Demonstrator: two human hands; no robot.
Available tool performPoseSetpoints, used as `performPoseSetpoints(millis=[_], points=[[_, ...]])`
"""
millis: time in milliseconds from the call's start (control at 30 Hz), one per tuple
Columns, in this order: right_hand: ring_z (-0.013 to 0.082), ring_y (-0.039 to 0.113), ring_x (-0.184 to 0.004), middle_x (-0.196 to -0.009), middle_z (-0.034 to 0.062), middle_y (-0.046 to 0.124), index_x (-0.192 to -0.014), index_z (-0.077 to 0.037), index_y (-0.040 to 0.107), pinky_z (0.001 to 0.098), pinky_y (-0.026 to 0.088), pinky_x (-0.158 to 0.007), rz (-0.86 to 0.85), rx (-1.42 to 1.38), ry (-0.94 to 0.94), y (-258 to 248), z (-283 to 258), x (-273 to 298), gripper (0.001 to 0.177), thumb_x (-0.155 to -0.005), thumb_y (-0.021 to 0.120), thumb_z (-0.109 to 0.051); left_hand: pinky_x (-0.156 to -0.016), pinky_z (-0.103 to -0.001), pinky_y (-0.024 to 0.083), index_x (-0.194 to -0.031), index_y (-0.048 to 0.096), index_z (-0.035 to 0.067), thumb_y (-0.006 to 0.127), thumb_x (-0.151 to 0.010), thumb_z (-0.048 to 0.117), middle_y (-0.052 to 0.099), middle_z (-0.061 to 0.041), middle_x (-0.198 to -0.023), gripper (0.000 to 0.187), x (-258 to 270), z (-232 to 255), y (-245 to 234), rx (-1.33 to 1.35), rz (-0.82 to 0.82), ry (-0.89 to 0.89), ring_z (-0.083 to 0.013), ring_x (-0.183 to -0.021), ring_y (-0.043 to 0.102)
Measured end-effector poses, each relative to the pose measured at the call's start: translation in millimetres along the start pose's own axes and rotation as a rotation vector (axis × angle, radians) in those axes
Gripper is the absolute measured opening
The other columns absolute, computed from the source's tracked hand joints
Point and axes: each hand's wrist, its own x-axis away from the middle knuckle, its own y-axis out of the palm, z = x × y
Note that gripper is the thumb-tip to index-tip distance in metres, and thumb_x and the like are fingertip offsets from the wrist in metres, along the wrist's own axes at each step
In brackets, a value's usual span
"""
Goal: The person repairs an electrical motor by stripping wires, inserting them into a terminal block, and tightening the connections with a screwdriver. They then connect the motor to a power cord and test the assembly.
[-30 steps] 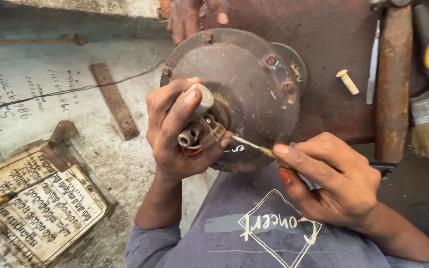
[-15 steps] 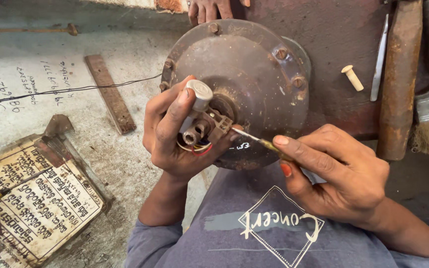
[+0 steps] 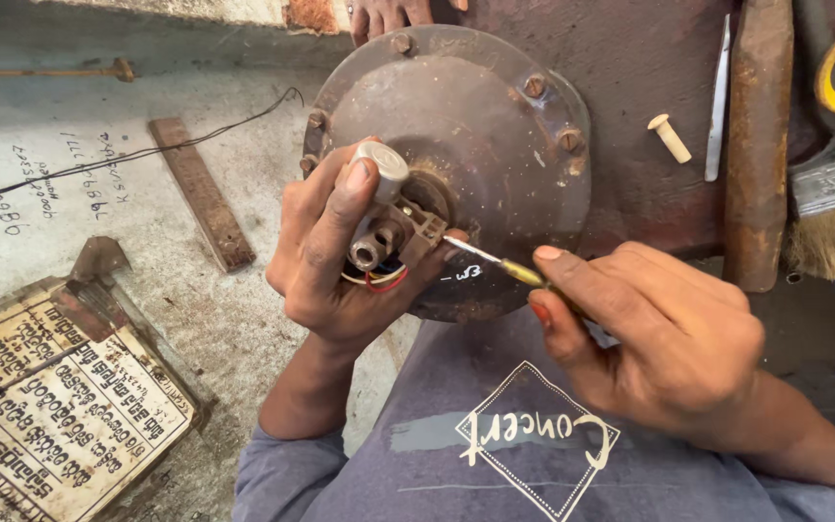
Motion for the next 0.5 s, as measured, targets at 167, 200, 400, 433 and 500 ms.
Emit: performPoseSetpoints(millis=[167,200,400,433,500], points=[[0.0209,0.06,-0.059,-0.079,0.014,0.065,-0.112,0.013,0.07,0.0326,0.048,-0.05,-0.042,0.113,-0.093,-3.9,-6.7,-6.9,0.031,-0.087,0.082,0.0,-0.086,-0.033,0.055,-0.146,0.05,0.007,0.098,-0.086,0.026,0.069,-0.021,-0.127,0.079,0.0,-0.4,-5.5,0.03,-0.029,-0.015,-0.0277,-0.113,0.073],[0.0216,0.06,-0.061,-0.082,0.0145,0.065,-0.112,0.013,0.069,0.0331,0.049,-0.051,-0.052,0.138,-0.13,-4.9,-7.5,-7.7,0.031,-0.087,0.083,0.001,-0.087,-0.033,0.056,-0.147,0.05,0.008,0.098,-0.087,0.026,0.069,-0.021,-0.128,0.079,-1.1,-0.1,-5.8,0.031,-0.032,-0.016,-0.027,-0.113,0.073],[0.0255,0.065,-0.067,-0.089,0.0119,0.065,-0.107,0.005,0.071,0.0328,0.052,-0.054,0.034,0.289,-0.307,5.1,1.7,-4.9,0.026,-0.083,0.079,0.002,-0.088,-0.035,0.055,-0.146,0.049,0.008,0.097,-0.086,0.024,0.069,-0.021,-0.126,0.079,-2.2,-0.9,-3.2,0.003,-0.03,0.007,-0.0309,-0.115,0.071],[0.0267,0.065,-0.067,-0.089,0.0117,0.065,-0.107,0.005,0.071,0.0335,0.053,-0.055,0.039,0.3,-0.294,7.0,2.3,-2.9,0.026,-0.082,0.078,0.002,-0.088,-0.035,0.055,-0.146,0.048,0.008,0.097,-0.085,0.024,0.068,-0.02,-0.125,0.079,0.3,-2.6,-2.8,-0.011,-0.025,0.014,-0.0317,-0.116,0.07],[0.0255,0.066,-0.067,-0.091,0.0161,0.066,-0.106,0.009,0.069,0.0332,0.054,-0.056,-0.009,0.271,-0.106,6.1,-0.5,1.9,0.032,-0.08,0.081,-0.006,-0.09,-0.036,0.057,-0.146,0.05,0.008,0.097,-0.086,0.023,0.067,-0.021,-0.128,0.078,9.1,-6.6,-3.5,0.001,-0.035,-0.01,-0.0313,-0.117,0.07]])
